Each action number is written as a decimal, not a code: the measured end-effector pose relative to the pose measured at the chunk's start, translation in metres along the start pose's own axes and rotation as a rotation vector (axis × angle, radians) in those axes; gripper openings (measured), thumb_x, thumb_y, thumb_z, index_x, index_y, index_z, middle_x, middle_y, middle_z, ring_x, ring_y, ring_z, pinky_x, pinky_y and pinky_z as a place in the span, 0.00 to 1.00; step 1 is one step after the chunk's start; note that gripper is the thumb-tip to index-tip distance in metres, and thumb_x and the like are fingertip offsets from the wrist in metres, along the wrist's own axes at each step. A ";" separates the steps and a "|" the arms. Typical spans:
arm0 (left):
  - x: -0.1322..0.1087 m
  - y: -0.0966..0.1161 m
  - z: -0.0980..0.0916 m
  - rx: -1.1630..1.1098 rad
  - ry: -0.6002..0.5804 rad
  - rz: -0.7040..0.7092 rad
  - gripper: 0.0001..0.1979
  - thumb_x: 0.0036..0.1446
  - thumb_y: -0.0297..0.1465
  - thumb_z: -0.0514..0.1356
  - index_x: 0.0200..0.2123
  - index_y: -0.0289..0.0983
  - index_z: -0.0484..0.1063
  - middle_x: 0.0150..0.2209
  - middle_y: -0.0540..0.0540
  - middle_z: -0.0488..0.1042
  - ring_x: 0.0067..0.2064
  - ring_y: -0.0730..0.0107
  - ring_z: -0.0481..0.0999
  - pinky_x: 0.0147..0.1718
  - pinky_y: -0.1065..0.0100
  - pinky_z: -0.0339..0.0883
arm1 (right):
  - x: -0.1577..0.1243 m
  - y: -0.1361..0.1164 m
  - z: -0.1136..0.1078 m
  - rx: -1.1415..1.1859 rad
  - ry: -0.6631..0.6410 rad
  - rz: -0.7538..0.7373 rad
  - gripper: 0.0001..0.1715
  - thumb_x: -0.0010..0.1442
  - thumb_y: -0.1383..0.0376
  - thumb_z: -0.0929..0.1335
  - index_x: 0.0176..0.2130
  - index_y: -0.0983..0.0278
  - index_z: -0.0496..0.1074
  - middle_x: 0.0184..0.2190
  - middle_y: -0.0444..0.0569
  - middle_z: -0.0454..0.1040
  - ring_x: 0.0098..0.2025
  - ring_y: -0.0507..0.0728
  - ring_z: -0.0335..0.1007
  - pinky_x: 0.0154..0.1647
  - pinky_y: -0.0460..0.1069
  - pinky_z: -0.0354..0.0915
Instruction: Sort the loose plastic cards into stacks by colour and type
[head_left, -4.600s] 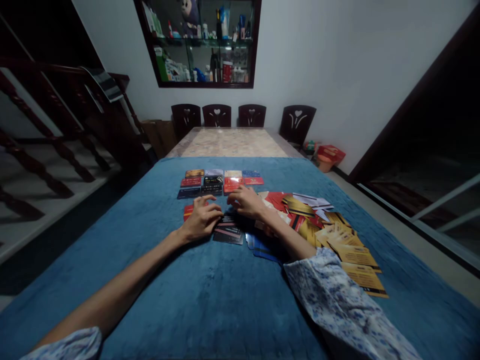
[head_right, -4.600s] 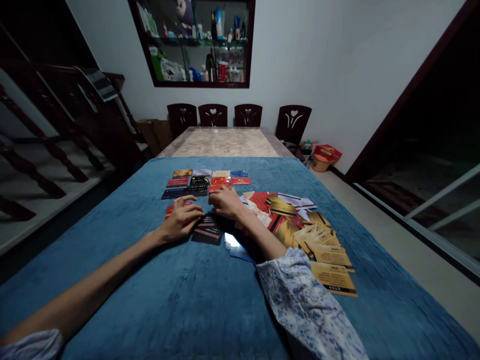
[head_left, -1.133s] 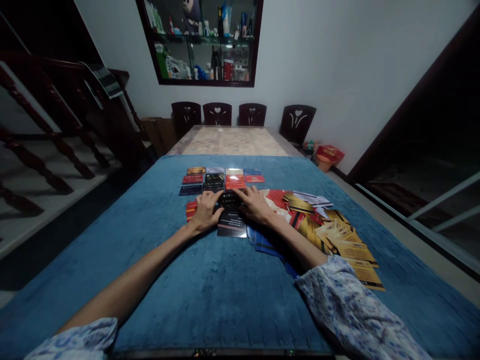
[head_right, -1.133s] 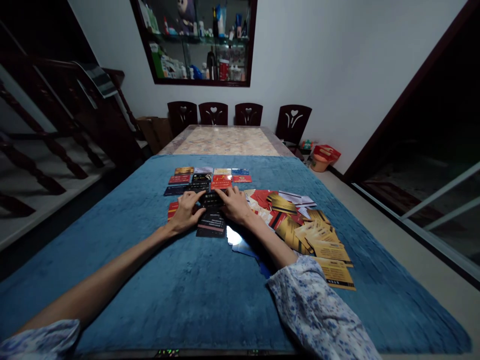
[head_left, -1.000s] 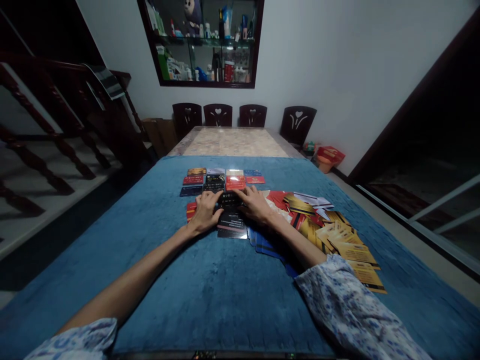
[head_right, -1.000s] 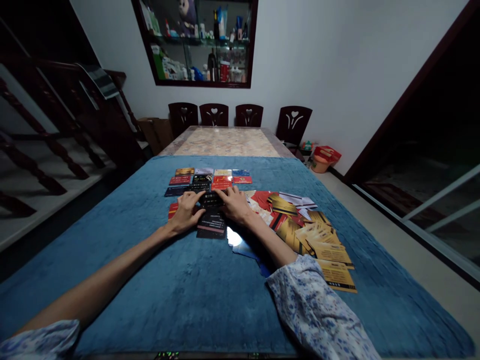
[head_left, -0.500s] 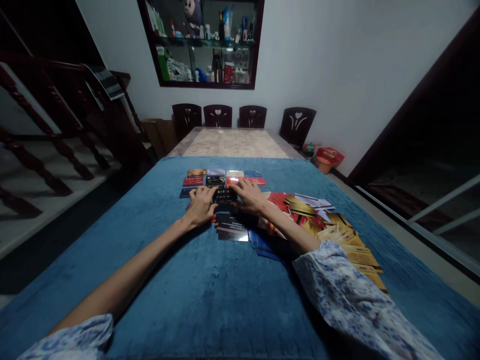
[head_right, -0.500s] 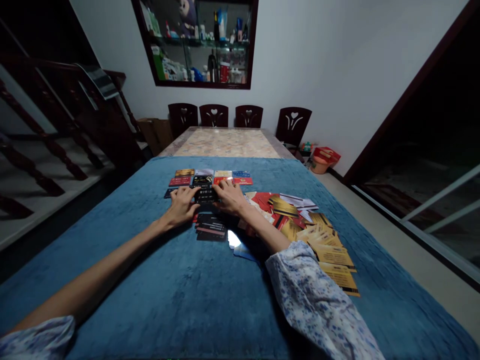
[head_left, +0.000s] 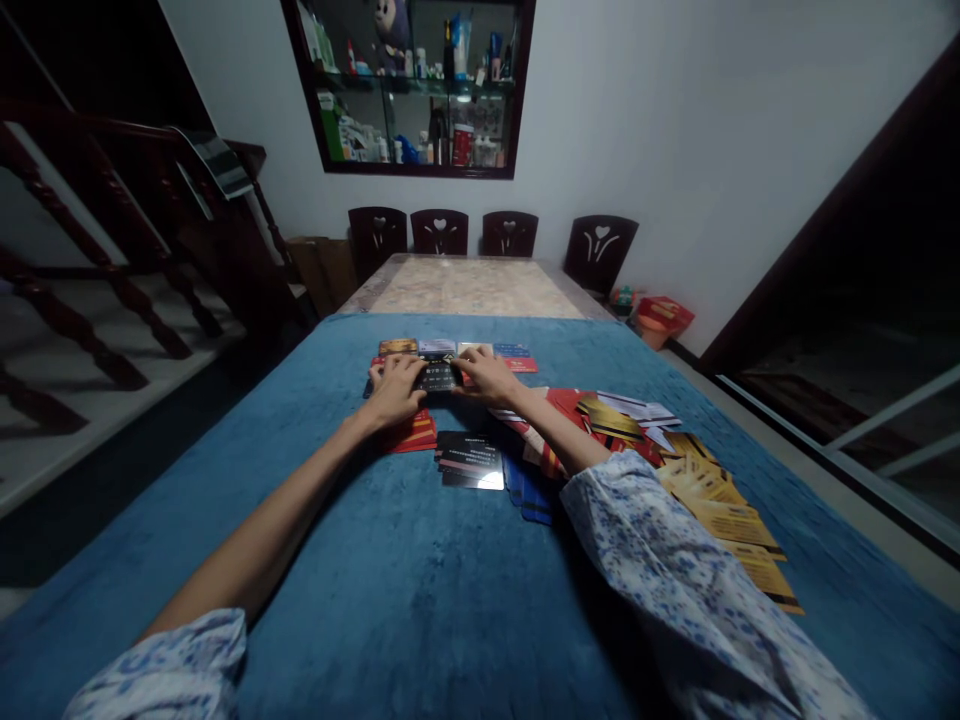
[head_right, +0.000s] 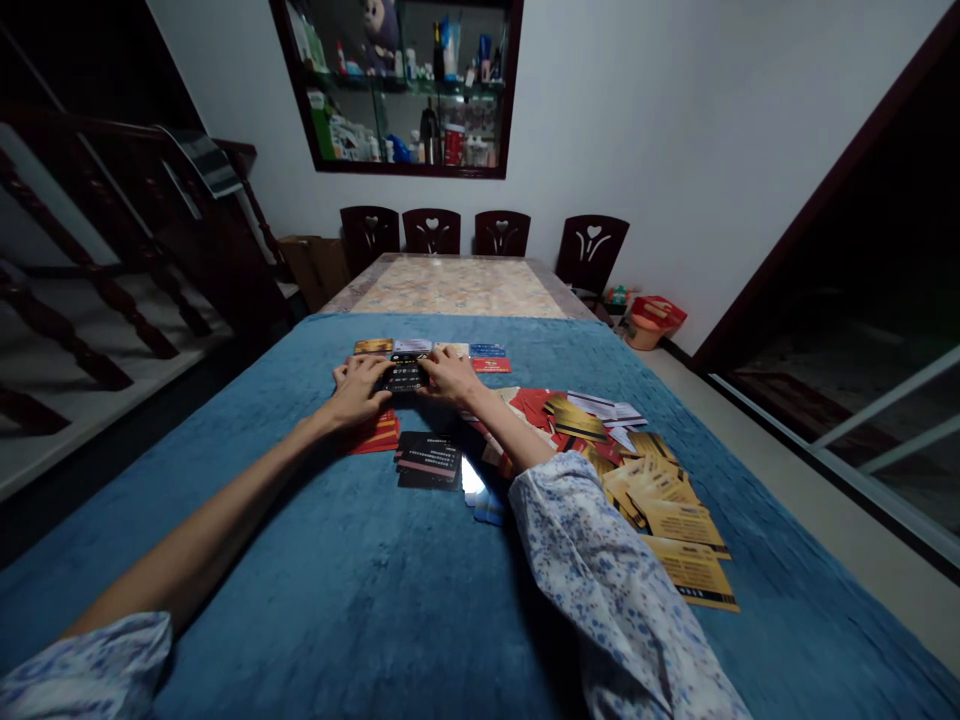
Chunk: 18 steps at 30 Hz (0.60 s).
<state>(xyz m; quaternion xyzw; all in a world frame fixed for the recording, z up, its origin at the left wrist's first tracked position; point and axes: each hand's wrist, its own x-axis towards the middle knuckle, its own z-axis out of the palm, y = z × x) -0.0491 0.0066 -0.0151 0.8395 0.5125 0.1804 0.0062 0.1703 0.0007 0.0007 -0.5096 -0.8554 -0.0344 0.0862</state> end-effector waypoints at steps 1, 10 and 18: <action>0.002 -0.002 0.000 0.003 -0.003 -0.007 0.27 0.56 0.30 0.59 0.61 0.41 0.68 0.64 0.38 0.66 0.64 0.41 0.58 0.58 0.40 0.52 | 0.003 0.000 0.000 0.002 -0.005 0.003 0.34 0.66 0.53 0.69 0.66 0.61 0.64 0.62 0.60 0.66 0.61 0.67 0.56 0.51 0.58 0.63; 0.020 -0.017 0.003 -0.012 -0.070 -0.049 0.28 0.56 0.30 0.60 0.61 0.41 0.69 0.65 0.39 0.67 0.65 0.42 0.57 0.57 0.41 0.54 | 0.020 0.007 0.007 0.009 -0.030 -0.009 0.32 0.67 0.54 0.67 0.67 0.58 0.65 0.63 0.58 0.67 0.60 0.68 0.58 0.51 0.58 0.63; 0.030 -0.028 0.011 -0.036 -0.158 -0.067 0.29 0.55 0.31 0.60 0.61 0.43 0.68 0.63 0.41 0.70 0.66 0.44 0.58 0.57 0.44 0.55 | 0.027 0.006 0.006 0.007 -0.097 0.001 0.30 0.67 0.54 0.68 0.65 0.56 0.68 0.63 0.55 0.69 0.61 0.68 0.59 0.52 0.58 0.62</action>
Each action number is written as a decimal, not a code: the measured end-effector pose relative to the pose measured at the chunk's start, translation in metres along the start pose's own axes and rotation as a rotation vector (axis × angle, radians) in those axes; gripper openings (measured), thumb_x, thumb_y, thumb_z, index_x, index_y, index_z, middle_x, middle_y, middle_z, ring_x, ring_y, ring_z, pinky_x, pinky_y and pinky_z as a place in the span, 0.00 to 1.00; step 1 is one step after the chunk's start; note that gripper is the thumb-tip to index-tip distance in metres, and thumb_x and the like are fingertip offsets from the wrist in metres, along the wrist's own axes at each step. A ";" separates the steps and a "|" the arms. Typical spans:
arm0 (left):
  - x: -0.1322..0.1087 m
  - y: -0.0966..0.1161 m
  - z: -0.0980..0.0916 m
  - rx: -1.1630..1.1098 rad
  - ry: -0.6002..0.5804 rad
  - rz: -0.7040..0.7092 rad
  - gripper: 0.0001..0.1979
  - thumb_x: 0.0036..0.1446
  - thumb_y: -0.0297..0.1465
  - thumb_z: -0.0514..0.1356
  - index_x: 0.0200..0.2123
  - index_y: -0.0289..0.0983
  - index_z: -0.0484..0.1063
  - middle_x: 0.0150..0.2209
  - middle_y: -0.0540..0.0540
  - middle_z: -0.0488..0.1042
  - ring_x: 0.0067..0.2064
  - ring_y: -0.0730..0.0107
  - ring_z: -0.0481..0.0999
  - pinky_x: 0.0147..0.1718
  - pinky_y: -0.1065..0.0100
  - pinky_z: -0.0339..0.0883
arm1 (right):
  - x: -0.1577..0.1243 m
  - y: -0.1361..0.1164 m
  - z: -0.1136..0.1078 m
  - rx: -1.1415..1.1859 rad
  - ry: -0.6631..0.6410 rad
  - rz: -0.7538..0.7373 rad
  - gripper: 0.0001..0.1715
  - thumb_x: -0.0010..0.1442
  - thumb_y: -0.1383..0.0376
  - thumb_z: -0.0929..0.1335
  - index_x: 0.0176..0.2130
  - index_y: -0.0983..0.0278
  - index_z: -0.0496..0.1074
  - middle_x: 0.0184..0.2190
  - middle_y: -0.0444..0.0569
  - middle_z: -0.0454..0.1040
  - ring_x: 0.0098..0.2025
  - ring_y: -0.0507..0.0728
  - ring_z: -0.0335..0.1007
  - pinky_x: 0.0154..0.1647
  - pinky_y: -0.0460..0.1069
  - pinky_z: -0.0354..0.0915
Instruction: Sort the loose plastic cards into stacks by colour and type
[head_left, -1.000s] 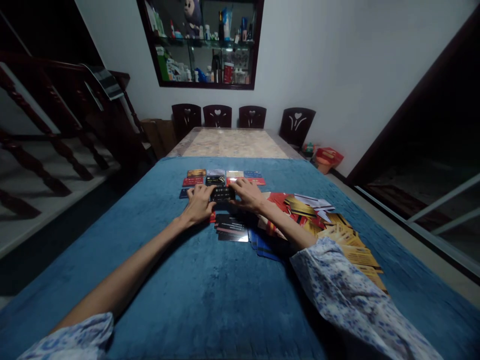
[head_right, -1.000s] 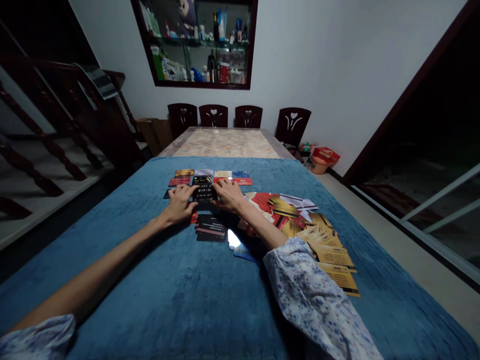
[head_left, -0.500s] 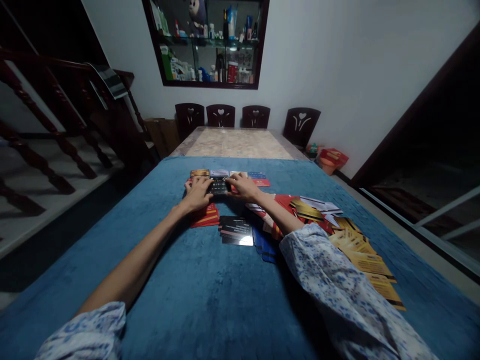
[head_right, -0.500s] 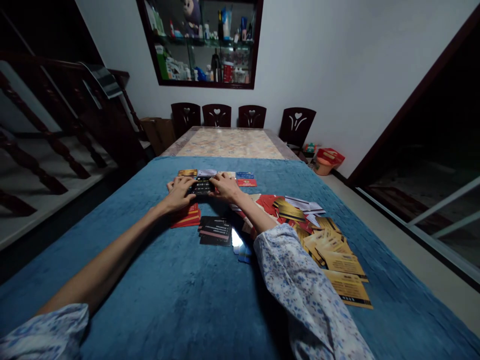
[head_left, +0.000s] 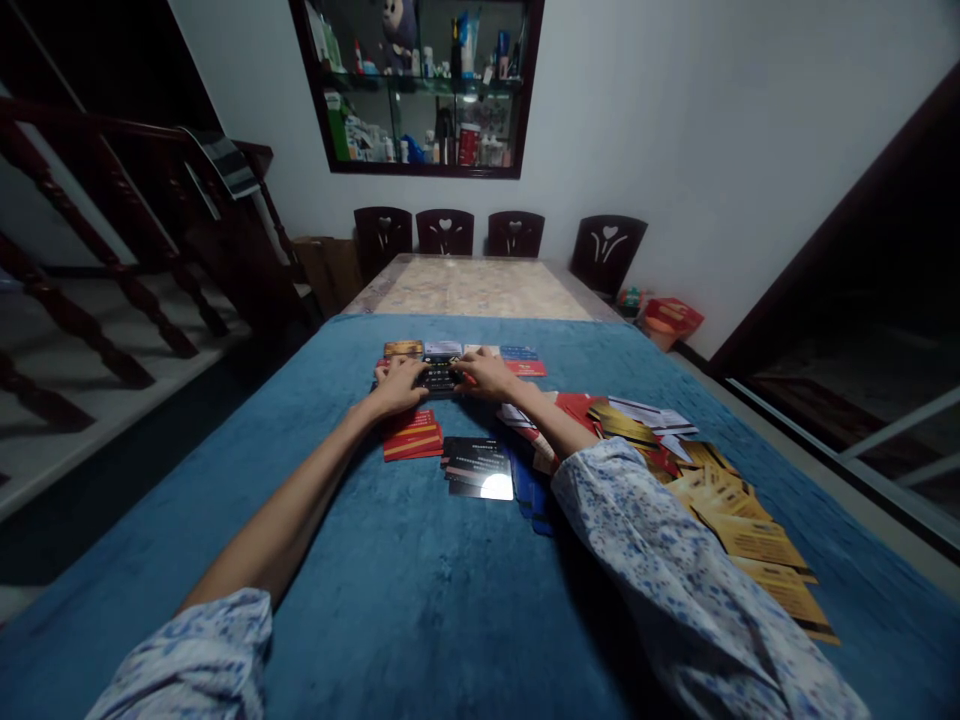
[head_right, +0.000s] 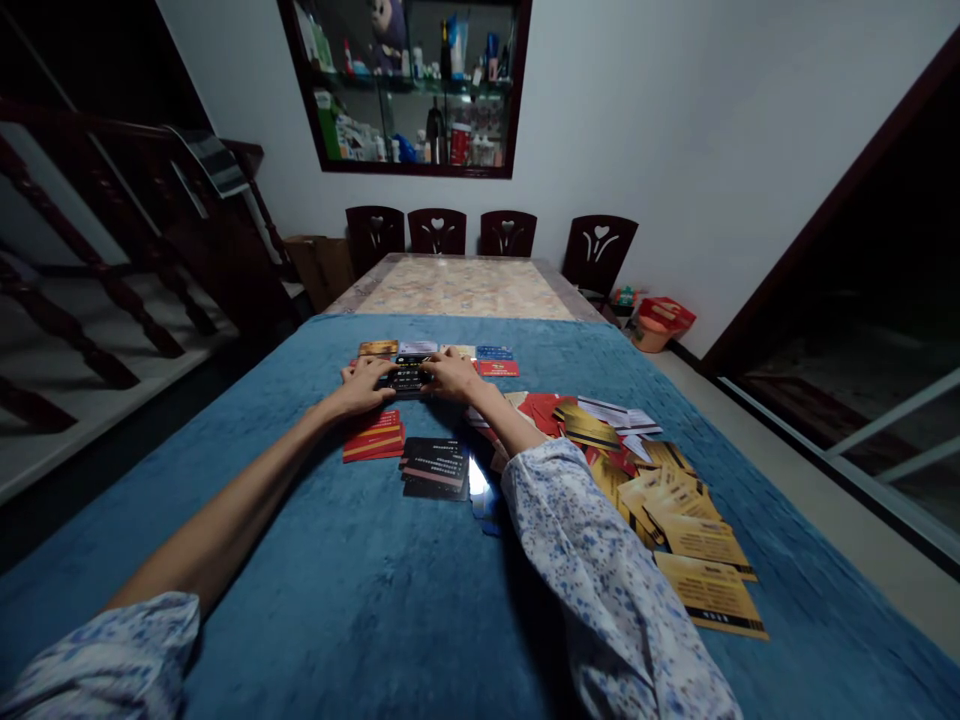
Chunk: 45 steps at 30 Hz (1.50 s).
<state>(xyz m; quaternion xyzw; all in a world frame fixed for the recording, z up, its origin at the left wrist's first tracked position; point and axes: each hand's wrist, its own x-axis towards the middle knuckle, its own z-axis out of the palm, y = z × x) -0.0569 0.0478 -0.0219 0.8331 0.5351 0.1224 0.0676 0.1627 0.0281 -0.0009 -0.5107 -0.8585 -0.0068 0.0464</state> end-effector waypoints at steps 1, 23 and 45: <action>0.001 -0.002 0.001 -0.002 -0.005 0.000 0.29 0.55 0.31 0.59 0.61 0.43 0.69 0.63 0.41 0.70 0.66 0.44 0.58 0.57 0.44 0.56 | 0.000 0.000 0.000 -0.001 -0.004 0.003 0.30 0.66 0.54 0.68 0.65 0.56 0.68 0.63 0.55 0.69 0.61 0.68 0.59 0.52 0.58 0.62; 0.001 -0.009 0.003 -0.033 -0.038 0.025 0.28 0.55 0.32 0.59 0.60 0.43 0.72 0.58 0.41 0.73 0.66 0.43 0.57 0.60 0.42 0.54 | 0.011 0.005 0.010 0.042 -0.023 -0.020 0.28 0.62 0.54 0.71 0.59 0.56 0.73 0.58 0.54 0.74 0.61 0.69 0.60 0.52 0.57 0.63; 0.002 -0.015 0.008 -0.035 0.011 0.060 0.25 0.53 0.33 0.61 0.55 0.45 0.75 0.54 0.41 0.76 0.63 0.41 0.58 0.56 0.41 0.58 | 0.026 0.013 0.022 0.046 0.009 -0.113 0.28 0.60 0.57 0.72 0.58 0.59 0.73 0.57 0.54 0.74 0.57 0.64 0.65 0.54 0.55 0.61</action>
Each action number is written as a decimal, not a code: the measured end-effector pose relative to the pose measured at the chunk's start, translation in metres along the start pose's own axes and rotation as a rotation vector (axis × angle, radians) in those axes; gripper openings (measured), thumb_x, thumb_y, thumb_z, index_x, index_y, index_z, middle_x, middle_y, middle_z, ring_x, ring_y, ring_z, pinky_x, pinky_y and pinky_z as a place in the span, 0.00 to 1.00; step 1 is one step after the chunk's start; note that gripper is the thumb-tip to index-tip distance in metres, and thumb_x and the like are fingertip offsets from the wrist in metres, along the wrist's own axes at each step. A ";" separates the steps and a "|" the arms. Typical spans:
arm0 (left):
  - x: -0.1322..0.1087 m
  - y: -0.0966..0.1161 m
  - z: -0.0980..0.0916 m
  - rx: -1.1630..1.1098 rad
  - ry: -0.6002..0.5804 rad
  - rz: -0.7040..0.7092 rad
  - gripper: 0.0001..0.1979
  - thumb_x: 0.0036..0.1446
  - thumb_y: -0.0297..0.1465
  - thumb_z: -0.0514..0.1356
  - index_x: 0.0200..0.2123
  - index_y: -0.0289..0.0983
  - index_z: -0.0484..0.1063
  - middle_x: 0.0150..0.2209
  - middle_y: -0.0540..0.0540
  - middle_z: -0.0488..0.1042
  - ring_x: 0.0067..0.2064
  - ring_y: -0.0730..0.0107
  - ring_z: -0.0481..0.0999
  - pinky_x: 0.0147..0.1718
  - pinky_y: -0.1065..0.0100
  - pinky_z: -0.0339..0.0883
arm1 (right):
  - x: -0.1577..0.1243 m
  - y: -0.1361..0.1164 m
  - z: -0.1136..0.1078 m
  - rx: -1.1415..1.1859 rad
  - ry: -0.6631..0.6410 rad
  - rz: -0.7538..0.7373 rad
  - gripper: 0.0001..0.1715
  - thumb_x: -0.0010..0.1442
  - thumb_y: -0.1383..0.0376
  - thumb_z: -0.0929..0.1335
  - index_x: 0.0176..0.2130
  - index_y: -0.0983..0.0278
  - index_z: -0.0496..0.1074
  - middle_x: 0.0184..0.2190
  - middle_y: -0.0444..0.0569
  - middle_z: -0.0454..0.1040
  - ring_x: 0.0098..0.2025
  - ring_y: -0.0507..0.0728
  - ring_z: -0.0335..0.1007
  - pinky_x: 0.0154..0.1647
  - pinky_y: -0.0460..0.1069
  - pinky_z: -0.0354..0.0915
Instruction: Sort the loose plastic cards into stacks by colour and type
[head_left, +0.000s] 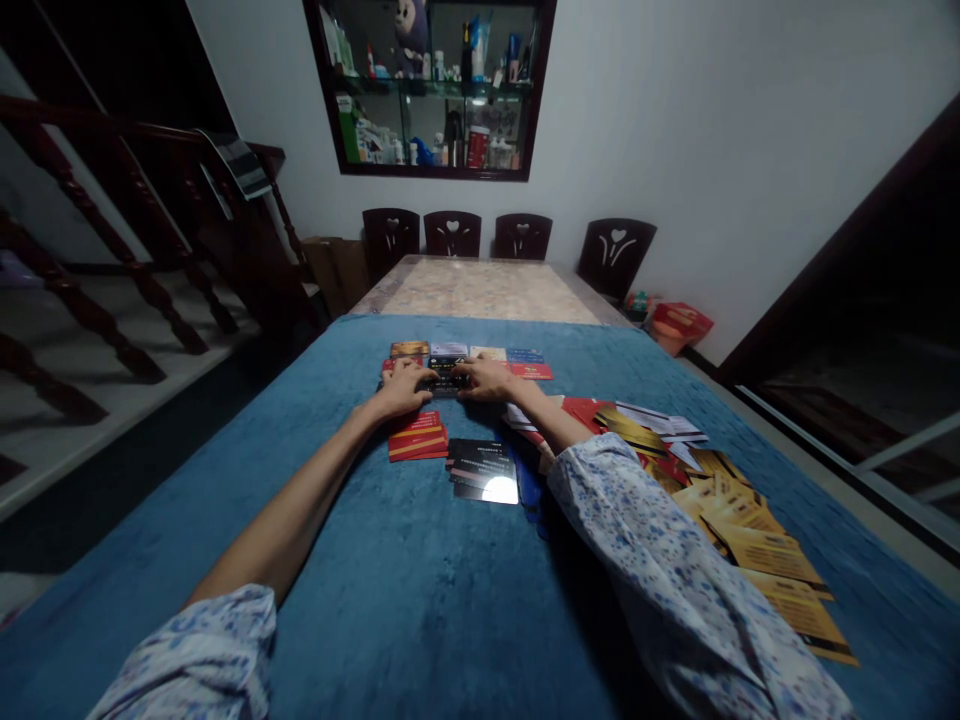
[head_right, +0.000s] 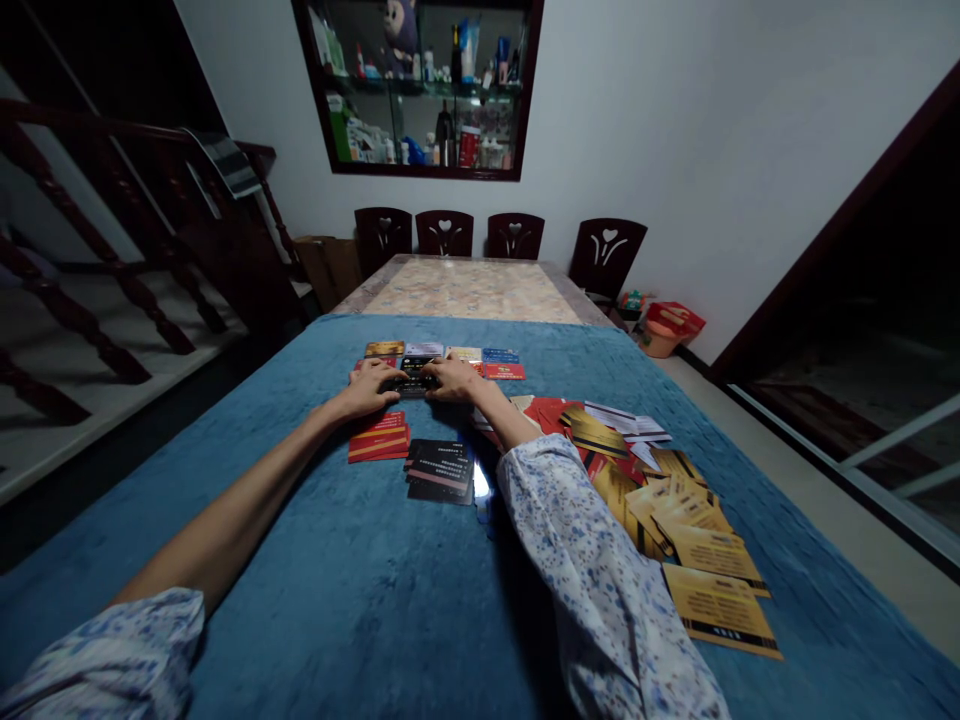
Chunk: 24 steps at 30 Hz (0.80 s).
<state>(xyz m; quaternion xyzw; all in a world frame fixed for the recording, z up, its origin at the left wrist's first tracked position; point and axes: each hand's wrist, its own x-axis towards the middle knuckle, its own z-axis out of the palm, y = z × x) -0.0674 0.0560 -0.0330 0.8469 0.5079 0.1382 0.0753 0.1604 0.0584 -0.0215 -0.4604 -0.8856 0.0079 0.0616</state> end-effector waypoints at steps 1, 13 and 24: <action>-0.001 0.001 0.000 0.006 0.003 0.007 0.24 0.53 0.33 0.61 0.55 0.45 0.75 0.54 0.41 0.75 0.63 0.40 0.58 0.56 0.41 0.58 | 0.000 0.000 -0.001 -0.006 -0.003 0.002 0.28 0.60 0.56 0.72 0.58 0.59 0.73 0.57 0.54 0.74 0.57 0.64 0.65 0.54 0.55 0.61; -0.006 0.007 -0.005 0.000 0.052 0.035 0.21 0.55 0.34 0.62 0.52 0.43 0.77 0.59 0.40 0.70 0.63 0.43 0.58 0.57 0.42 0.56 | -0.008 -0.008 -0.008 -0.028 0.020 0.021 0.27 0.60 0.54 0.72 0.57 0.58 0.75 0.57 0.54 0.73 0.58 0.66 0.63 0.53 0.56 0.63; -0.024 0.006 -0.011 -0.023 0.191 0.076 0.12 0.60 0.30 0.59 0.43 0.41 0.81 0.55 0.41 0.76 0.62 0.48 0.60 0.58 0.43 0.53 | -0.021 -0.020 -0.013 0.017 0.129 -0.047 0.18 0.63 0.62 0.68 0.52 0.60 0.78 0.51 0.53 0.77 0.54 0.63 0.64 0.53 0.55 0.60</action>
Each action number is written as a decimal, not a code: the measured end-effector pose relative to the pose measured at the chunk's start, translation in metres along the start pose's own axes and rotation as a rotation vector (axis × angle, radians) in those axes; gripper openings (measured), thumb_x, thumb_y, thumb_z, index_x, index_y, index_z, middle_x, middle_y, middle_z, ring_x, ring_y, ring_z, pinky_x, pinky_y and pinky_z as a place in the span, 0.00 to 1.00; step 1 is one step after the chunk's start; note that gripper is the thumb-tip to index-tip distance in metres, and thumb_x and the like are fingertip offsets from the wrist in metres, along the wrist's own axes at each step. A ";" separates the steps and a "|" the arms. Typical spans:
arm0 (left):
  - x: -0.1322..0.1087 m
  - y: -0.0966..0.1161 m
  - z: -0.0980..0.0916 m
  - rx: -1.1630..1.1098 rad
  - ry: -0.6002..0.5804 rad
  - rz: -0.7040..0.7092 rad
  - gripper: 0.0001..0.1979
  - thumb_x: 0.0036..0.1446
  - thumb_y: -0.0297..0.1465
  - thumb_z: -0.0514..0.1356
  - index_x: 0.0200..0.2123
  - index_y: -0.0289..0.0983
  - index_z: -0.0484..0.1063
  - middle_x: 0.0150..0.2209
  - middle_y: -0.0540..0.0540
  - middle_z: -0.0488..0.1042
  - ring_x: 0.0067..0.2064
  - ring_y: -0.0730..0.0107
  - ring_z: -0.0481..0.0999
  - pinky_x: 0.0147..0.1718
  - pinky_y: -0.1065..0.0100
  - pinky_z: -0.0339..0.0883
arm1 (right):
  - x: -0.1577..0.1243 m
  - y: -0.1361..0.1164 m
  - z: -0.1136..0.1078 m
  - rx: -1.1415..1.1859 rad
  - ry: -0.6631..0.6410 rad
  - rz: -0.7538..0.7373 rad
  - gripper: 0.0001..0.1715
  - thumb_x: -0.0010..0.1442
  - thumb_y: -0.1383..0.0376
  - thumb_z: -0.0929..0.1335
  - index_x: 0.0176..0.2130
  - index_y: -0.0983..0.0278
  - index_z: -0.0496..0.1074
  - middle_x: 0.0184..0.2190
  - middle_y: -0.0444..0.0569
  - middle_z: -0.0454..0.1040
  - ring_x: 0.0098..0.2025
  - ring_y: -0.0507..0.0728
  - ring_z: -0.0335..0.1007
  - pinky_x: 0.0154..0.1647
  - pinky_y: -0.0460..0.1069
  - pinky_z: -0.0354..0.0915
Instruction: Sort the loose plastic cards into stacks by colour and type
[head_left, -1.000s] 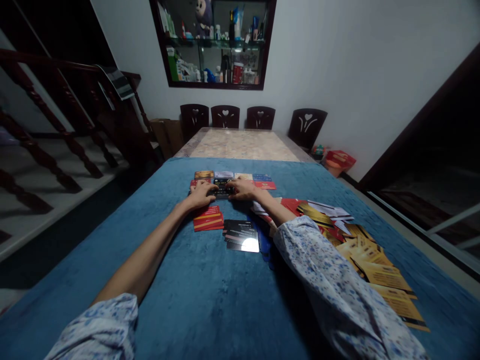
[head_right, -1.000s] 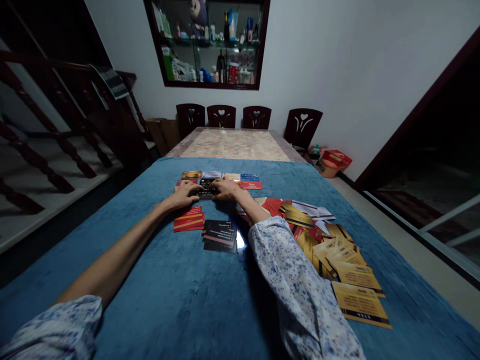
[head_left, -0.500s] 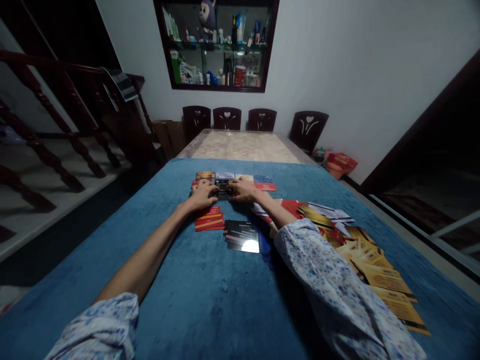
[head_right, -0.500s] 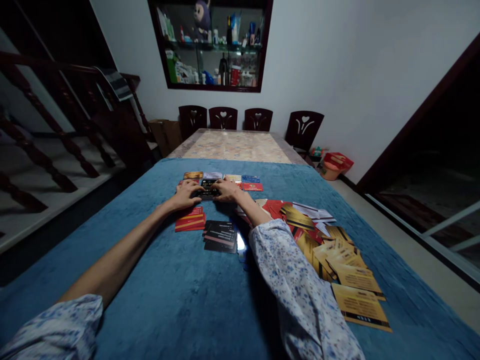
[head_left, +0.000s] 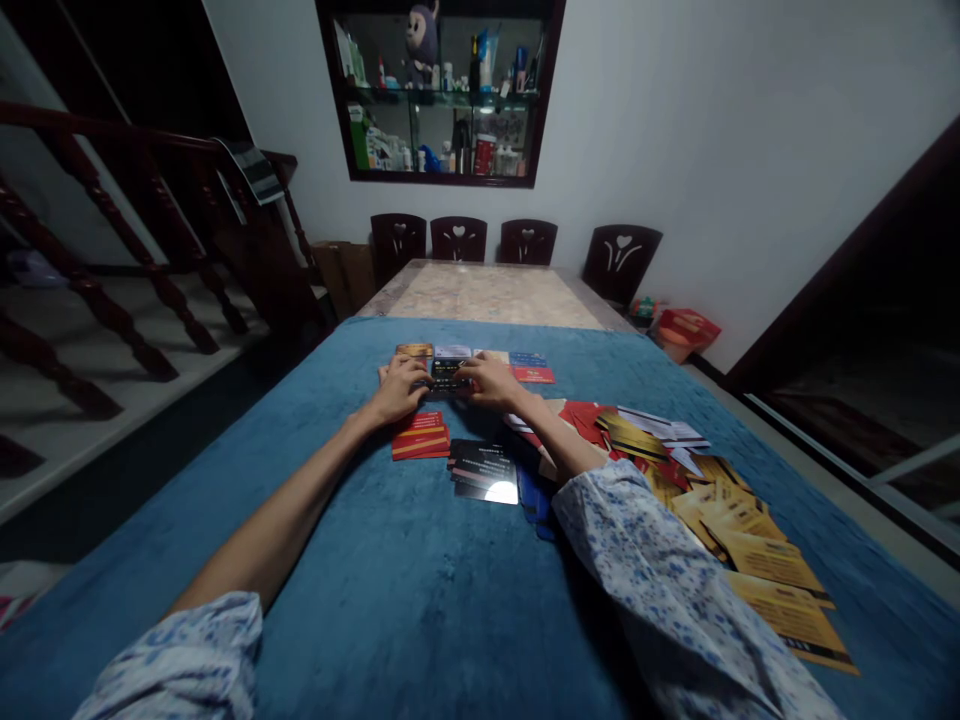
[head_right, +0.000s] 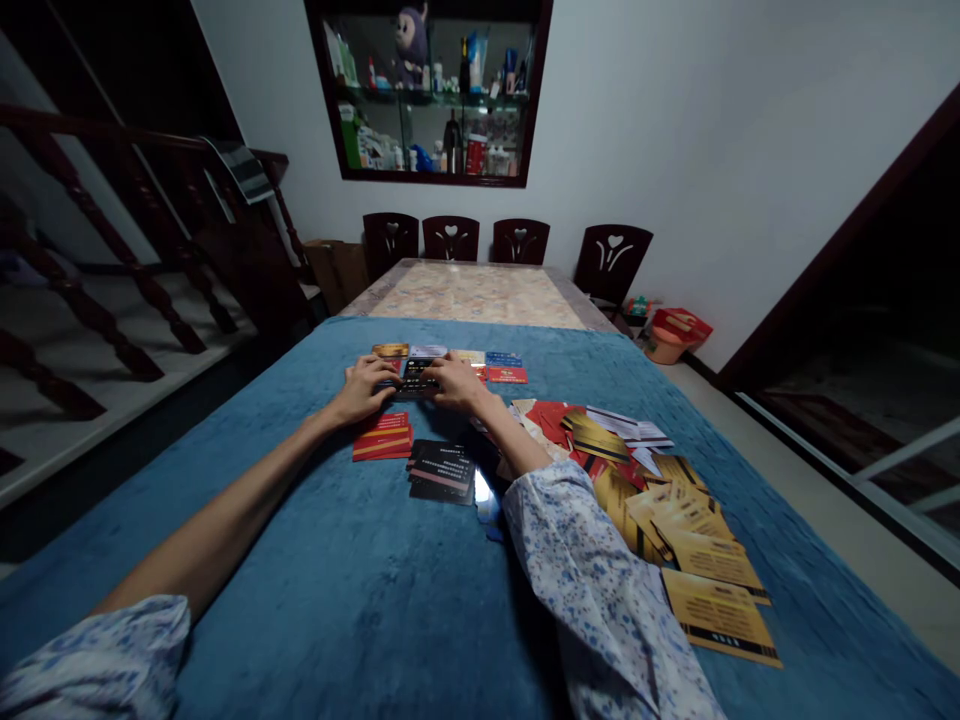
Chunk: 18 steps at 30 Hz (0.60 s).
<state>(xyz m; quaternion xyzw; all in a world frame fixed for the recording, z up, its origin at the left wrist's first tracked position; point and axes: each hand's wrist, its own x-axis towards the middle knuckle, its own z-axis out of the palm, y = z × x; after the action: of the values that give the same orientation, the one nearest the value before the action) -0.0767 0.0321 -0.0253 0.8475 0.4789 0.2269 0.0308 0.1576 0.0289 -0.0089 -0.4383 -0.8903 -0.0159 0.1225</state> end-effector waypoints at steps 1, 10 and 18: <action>-0.003 -0.002 -0.001 0.002 0.011 0.002 0.12 0.60 0.30 0.59 0.42 0.41 0.81 0.54 0.41 0.76 0.62 0.48 0.60 0.58 0.43 0.53 | -0.001 -0.002 0.001 0.015 0.020 -0.015 0.17 0.63 0.63 0.67 0.51 0.61 0.79 0.50 0.53 0.77 0.53 0.63 0.65 0.53 0.55 0.60; -0.047 -0.021 -0.008 0.033 0.076 0.116 0.10 0.62 0.29 0.59 0.40 0.39 0.81 0.49 0.40 0.79 0.62 0.45 0.63 0.56 0.41 0.53 | -0.005 -0.015 0.018 0.137 0.223 -0.166 0.11 0.63 0.68 0.67 0.41 0.62 0.80 0.37 0.51 0.78 0.45 0.60 0.64 0.49 0.54 0.60; -0.082 -0.024 -0.010 0.017 0.127 0.131 0.11 0.64 0.31 0.57 0.41 0.40 0.81 0.47 0.41 0.80 0.60 0.47 0.65 0.55 0.43 0.56 | -0.008 -0.019 0.034 0.165 0.278 -0.231 0.11 0.66 0.67 0.66 0.39 0.62 0.80 0.35 0.50 0.78 0.42 0.59 0.64 0.48 0.54 0.59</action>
<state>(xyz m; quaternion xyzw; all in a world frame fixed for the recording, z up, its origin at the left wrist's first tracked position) -0.1360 -0.0246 -0.0520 0.8612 0.4252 0.2777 -0.0219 0.1404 0.0155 -0.0423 -0.3154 -0.9075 -0.0173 0.2769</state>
